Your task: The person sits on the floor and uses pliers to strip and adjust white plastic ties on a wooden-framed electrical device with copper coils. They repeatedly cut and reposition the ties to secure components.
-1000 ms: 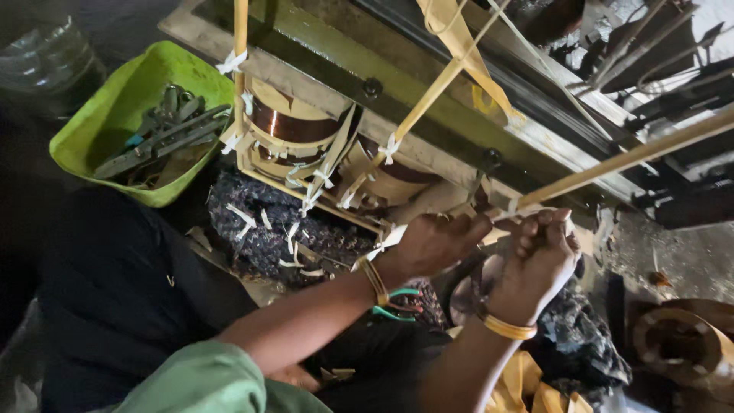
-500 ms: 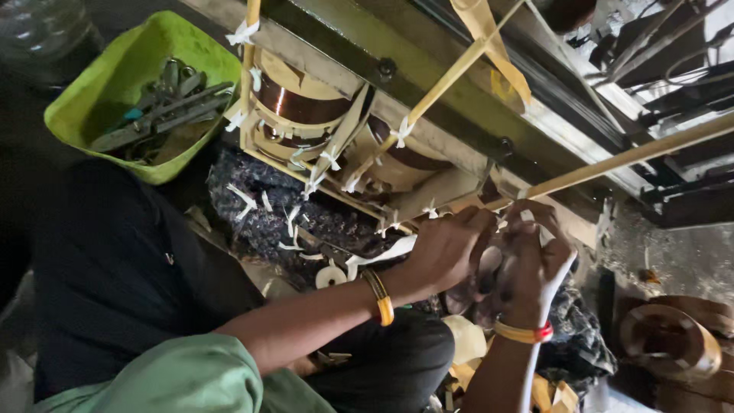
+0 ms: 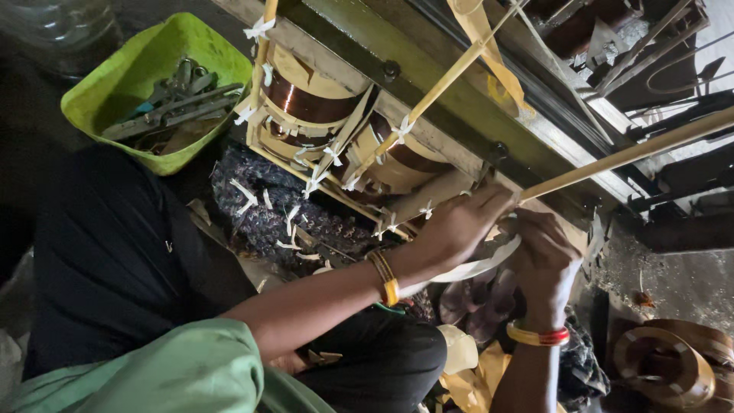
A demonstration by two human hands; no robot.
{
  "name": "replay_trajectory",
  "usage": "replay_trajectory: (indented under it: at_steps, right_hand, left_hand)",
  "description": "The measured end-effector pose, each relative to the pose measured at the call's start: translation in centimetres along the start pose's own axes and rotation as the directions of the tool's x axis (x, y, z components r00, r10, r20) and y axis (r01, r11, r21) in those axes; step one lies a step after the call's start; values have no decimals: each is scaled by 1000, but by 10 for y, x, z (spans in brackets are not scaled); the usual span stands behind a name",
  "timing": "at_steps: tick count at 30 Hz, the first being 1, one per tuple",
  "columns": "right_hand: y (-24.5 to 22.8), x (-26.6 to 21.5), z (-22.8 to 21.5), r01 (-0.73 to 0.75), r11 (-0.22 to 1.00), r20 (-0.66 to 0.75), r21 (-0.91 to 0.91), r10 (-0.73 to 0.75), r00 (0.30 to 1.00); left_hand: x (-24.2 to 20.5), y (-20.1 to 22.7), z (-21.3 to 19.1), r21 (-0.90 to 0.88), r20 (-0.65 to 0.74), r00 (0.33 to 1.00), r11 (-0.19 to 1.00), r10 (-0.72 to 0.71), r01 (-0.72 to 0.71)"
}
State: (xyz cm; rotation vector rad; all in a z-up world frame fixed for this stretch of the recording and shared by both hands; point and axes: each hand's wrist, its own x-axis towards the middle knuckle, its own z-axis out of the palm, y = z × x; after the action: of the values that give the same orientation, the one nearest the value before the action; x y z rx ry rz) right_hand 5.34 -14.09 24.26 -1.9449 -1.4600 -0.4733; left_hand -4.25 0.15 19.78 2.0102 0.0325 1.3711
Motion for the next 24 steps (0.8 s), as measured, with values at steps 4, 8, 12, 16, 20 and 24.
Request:
replay_trajectory:
  at_steps: [4, 8, 12, 16, 20, 24]
  right_hand:
    - [1, 0, 3, -341, 846, 5, 409, 372, 928]
    - [-1, 12, -5, -381, 833, 101, 402, 373, 922]
    - [-3, 11, -7, -7, 967, 51, -256, 21, 998]
    - [11, 5, 11, 315, 666, 90, -676, -349, 933]
    - [33, 2, 38, 222, 757, -248, -615, -453, 856]
    - [34, -15, 52, 97, 915, -418, -392, -271, 867]
  left_hand:
    - [-12, 8, 3, -279, -38, 983, 947, -177, 160]
    - [-14, 10, 1, -295, 104, 947, 900, -303, 321]
    - [-4, 2, 0, -55, 50, 984, 983, -172, 175]
    - [2, -9, 5, -194, 19, 996, 977, -89, 91]
    - [5, -26, 18, -66, 186, 983, 997, -14, 26]
    - [-6, -37, 22, 14, 238, 970, 998, 51, -56]
